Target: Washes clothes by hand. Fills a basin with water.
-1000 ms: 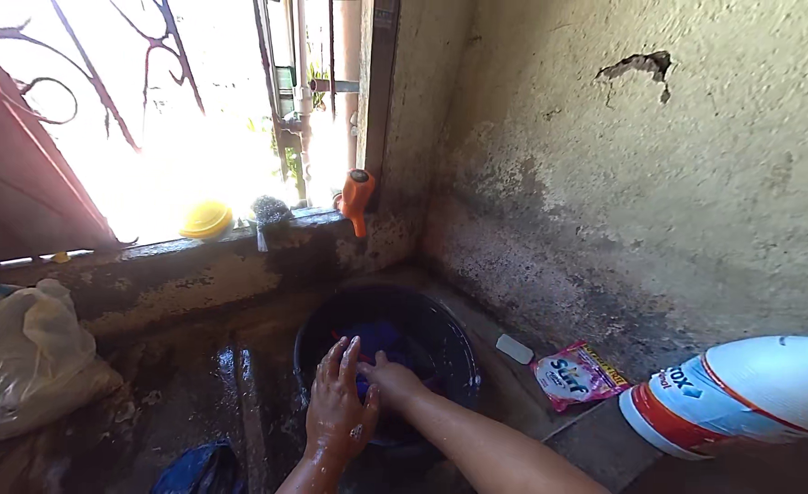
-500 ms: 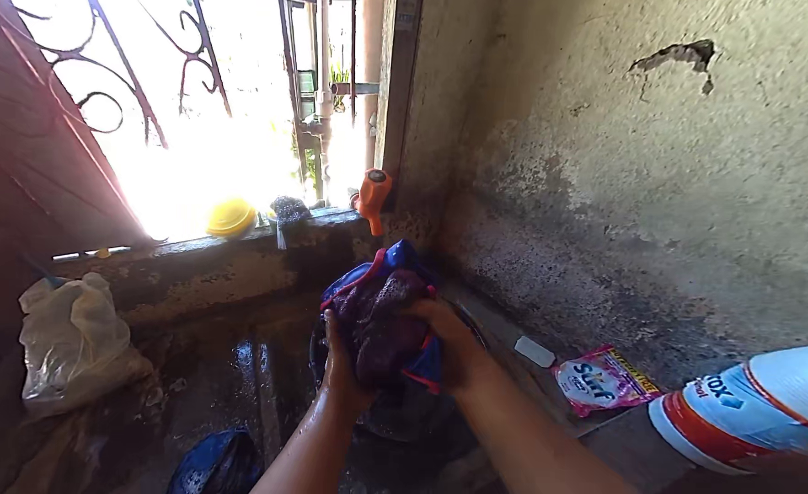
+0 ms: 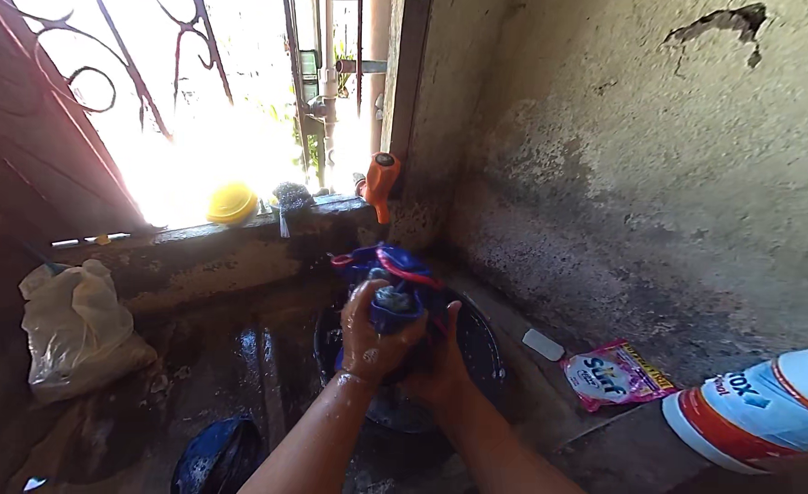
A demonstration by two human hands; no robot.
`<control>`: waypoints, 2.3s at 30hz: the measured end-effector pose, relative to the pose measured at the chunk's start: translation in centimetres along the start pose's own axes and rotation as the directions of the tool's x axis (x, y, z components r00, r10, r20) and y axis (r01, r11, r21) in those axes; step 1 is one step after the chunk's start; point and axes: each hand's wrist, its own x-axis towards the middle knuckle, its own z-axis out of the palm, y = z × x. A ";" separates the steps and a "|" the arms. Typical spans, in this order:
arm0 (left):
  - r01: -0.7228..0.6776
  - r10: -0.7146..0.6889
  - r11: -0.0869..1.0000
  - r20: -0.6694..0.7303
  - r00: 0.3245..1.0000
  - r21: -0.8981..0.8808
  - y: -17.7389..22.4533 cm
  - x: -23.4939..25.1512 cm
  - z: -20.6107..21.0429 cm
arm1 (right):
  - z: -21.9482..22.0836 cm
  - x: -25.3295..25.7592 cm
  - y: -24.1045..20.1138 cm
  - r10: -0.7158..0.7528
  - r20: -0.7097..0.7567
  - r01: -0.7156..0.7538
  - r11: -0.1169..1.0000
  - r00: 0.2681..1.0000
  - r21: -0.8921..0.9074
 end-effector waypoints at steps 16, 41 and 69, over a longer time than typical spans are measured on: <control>0.801 -0.819 0.472 0.153 0.553 -0.368 4.6 -0.6 -8.2 | 3.8 1.0 4.1 -0.082 -0.030 0.064 0.918 0.996 -0.391; 0.594 -0.790 0.220 -0.216 0.574 0.774 -2.7 -7.3 -27.9 | -5.9 -10.5 1.2 0.012 0.246 0.159 -0.796 0.969 -0.585; 0.741 -0.812 0.490 -0.068 0.579 0.458 5.3 6.8 -23.1 | 3.6 -12.9 -5.4 -0.676 0.108 0.424 0.322 0.729 -0.847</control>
